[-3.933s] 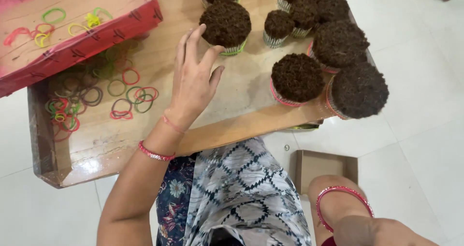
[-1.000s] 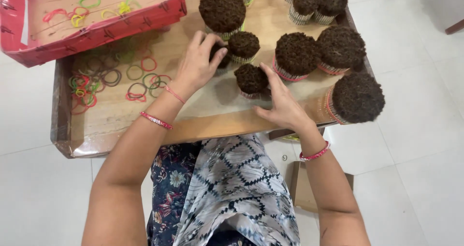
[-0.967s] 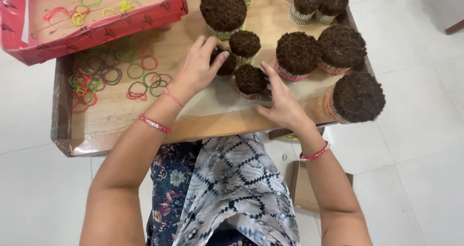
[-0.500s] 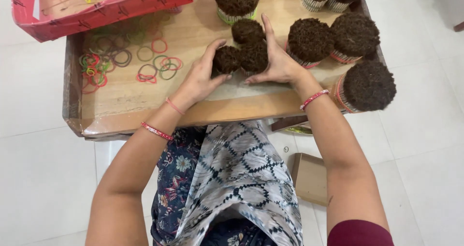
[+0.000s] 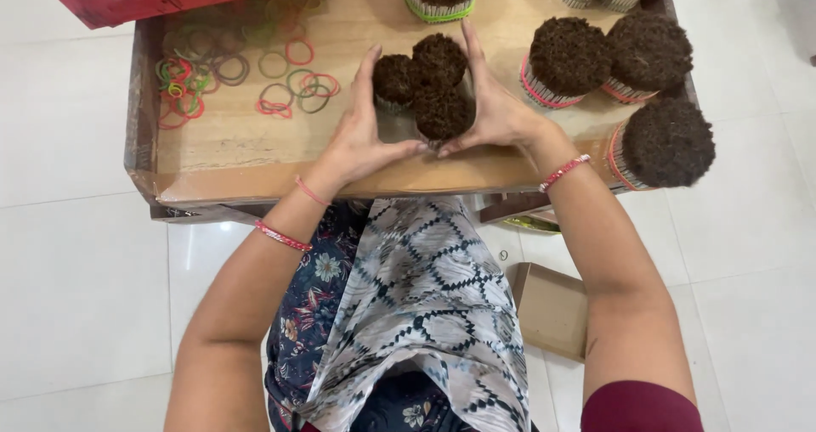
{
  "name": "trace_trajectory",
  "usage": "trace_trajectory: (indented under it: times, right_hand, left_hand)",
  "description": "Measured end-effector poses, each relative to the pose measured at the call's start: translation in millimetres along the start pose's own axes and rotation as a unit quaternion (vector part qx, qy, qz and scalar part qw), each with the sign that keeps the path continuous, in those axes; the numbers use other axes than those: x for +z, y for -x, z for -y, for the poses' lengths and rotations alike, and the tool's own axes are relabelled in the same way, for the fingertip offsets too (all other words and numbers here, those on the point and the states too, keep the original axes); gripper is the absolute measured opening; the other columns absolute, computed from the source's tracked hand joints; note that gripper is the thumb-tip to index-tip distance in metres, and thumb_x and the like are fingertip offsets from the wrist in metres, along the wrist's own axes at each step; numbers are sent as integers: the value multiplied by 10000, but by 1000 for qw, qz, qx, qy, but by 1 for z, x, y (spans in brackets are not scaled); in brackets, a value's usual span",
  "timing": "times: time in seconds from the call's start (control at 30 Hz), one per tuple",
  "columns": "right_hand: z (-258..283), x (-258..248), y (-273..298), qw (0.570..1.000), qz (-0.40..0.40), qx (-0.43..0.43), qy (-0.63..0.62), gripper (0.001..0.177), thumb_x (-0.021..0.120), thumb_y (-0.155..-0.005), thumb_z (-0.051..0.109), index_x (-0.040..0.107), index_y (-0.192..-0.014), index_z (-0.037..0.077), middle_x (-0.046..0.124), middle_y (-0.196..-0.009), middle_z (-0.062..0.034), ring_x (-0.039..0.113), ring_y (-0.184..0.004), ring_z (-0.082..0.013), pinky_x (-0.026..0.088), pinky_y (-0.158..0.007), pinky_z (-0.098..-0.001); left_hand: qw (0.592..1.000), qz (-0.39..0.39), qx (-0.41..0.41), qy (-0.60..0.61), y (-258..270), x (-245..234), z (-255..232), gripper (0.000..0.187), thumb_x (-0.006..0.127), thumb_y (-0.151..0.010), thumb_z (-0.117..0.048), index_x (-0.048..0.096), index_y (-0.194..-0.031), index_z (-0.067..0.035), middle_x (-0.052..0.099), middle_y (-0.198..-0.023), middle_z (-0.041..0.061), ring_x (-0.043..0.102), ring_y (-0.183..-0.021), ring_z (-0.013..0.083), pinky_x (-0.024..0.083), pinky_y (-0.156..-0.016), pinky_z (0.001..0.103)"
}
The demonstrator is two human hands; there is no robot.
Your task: The person picks up a bundle of bristles and inserts it into a small round base, then picks up a rubber band and stretches it around the bristles to secure them.
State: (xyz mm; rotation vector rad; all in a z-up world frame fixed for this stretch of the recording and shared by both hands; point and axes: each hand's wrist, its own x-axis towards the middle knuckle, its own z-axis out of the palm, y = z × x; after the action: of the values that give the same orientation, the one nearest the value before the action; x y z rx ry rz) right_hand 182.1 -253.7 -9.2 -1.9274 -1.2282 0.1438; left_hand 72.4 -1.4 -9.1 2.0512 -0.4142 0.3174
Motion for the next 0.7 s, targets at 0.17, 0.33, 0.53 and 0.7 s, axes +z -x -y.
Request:
trace_trajectory:
  times: [0.17, 0.33, 0.53, 0.7]
  right_hand:
    - [9, 23, 1, 997, -10, 46, -55, 1622, 1047, -643, 323, -199, -1650, 67, 120, -1756, -268, 207, -1658, -383, 199, -1382, -463]
    - [32, 34, 23, 987, -104, 93, 85, 1695, 1111, -566, 373, -219, -1566, 48, 63, -1660, -341, 163, -1565, -431, 189, -1299, -471]
    - [27, 41, 22, 979, -134, 145, -46, 1609, 1018, -654, 410, -207, -1615, 6, 359, -1645, -295, 415, -1540, -376, 326, -1300, -451]
    - [29, 42, 18, 976, -96, 175, 81, 1368, 1033, -609, 359, 168, -1612, 18, 456, -1569, -248, 446, -1482, -385, 367, -1244, -455]
  left_hand:
    - [1000, -11, -14, -13, -4, 2, 9, 1366, 997, -687, -238, 25, -1628, -52, 224, -1678, 287, 276, -1566, 416, 275, -1292, 448]
    - [1000, 11, -5, 1, 1, -7, 6, 1381, 1008, -719, -223, -6, -1646, -86, 246, -1682, 297, 300, -1568, 419, 285, -1292, 458]
    - [999, 25, -42, -5, -4, -4, 4, 1420, 1005, -673, -219, -19, -1655, -141, 371, -1623, 286, 386, -1514, 418, 341, -1265, 463]
    - [995, 50, -56, -58, -7, -3, 14, 1439, 1001, -611, -248, -7, -1635, -158, 463, -1514, 275, 440, -1396, 456, 370, -1199, 477]
